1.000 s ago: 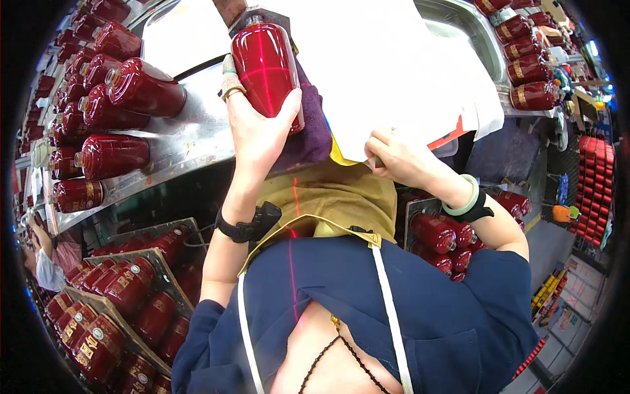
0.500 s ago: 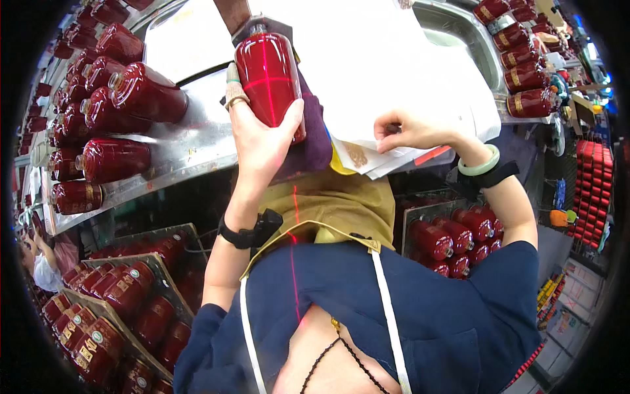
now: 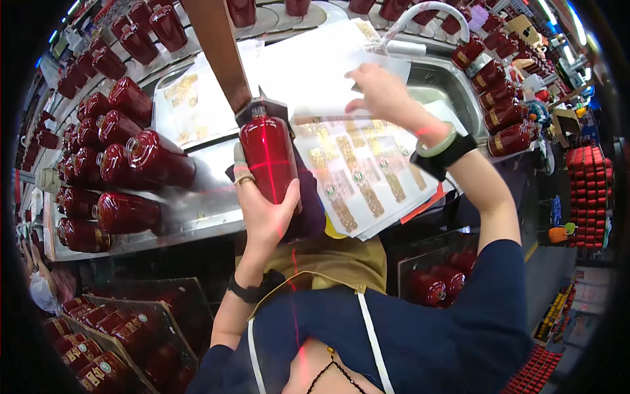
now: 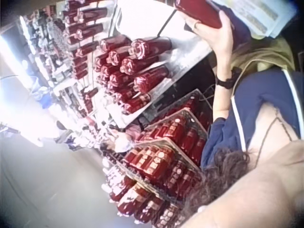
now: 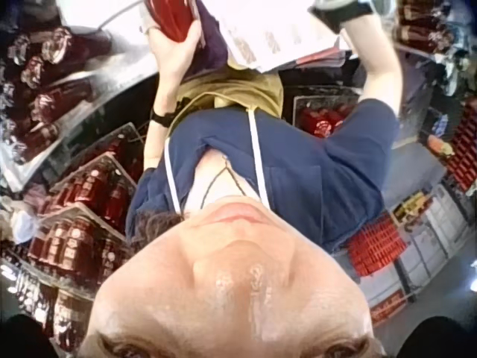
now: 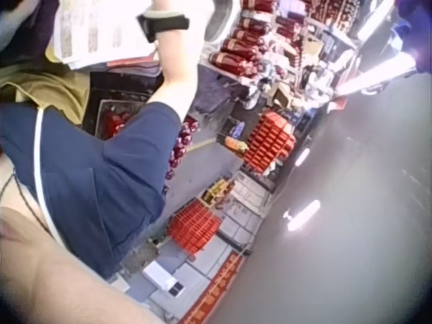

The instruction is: Applying decorative labels to red wine or liquor bottles on an assembly line.

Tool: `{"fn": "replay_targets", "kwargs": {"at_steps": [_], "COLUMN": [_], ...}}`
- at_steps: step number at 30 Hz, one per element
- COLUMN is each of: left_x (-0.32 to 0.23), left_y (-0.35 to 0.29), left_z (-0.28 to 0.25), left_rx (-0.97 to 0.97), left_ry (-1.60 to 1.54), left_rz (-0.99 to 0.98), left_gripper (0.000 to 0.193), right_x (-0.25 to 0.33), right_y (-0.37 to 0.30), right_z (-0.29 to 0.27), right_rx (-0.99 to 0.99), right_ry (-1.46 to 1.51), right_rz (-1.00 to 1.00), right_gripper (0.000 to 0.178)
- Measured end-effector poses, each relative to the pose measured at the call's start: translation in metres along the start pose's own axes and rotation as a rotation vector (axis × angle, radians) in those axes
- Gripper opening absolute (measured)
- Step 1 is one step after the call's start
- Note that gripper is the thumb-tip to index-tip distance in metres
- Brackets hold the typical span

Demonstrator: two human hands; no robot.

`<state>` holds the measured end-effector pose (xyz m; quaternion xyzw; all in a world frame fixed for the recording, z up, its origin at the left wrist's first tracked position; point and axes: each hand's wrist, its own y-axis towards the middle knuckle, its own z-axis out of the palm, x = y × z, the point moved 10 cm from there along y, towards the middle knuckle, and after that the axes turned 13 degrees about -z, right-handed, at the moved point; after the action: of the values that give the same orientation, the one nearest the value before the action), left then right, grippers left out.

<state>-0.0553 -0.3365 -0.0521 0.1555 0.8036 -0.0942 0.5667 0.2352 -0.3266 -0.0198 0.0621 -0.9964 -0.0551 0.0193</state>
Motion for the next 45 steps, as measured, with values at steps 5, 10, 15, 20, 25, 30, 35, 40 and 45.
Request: {"fn": "replay_targets", "kwargs": {"at_steps": [5,10,15,20,25,30,35,40,45], "left_x": [-0.001,-0.002,-0.006,-0.009,-0.009,-0.012,-0.005,-0.012,-0.007], "left_y": [0.0,0.001,0.002,0.001,0.001,0.0,-0.001,-0.002,-0.001], "left_z": [0.004,0.002,0.002,0.002,0.002,0.001,0.002,0.001,0.004], "left_rx": [0.023,0.022,0.007,-0.016,-0.032,-0.041,-0.062,-0.049,0.014], "left_ry": [-0.017,-0.027,-0.088,-0.007,0.027,0.025,0.077,0.084,-0.055], "left_rz": [0.016,0.016,0.002,0.023,0.023,0.058,0.061,0.068,-0.006], "left_gripper": [0.101,0.104,0.1,0.09,0.09,0.091,0.088,0.084,0.082], "right_x": [0.001,0.002,-0.005,0.006,0.017,0.022,0.024,0.009,-0.052], "right_y": [-0.008,0.014,0.015,-0.002,-0.015,-0.041,-0.066,-0.108,-0.188], "right_z": [0.034,-0.054,-0.095,-0.129,-0.15,-0.174,-0.173,-0.187,-0.166], "right_rx": [-0.131,-0.39,-0.454,-0.617,-0.698,-0.752,-0.726,-0.795,-0.739], "right_ry": [-0.079,-0.191,-0.163,-0.25,-0.286,-0.287,-0.127,0.119,0.393], "right_rz": [-0.124,-0.145,-0.064,-0.125,-0.174,-0.143,-0.169,-0.056,0.303], "right_gripper": [0.017,0.005,0.006,0.008,0.017,0.022,0.022,0.014,0.007]}}
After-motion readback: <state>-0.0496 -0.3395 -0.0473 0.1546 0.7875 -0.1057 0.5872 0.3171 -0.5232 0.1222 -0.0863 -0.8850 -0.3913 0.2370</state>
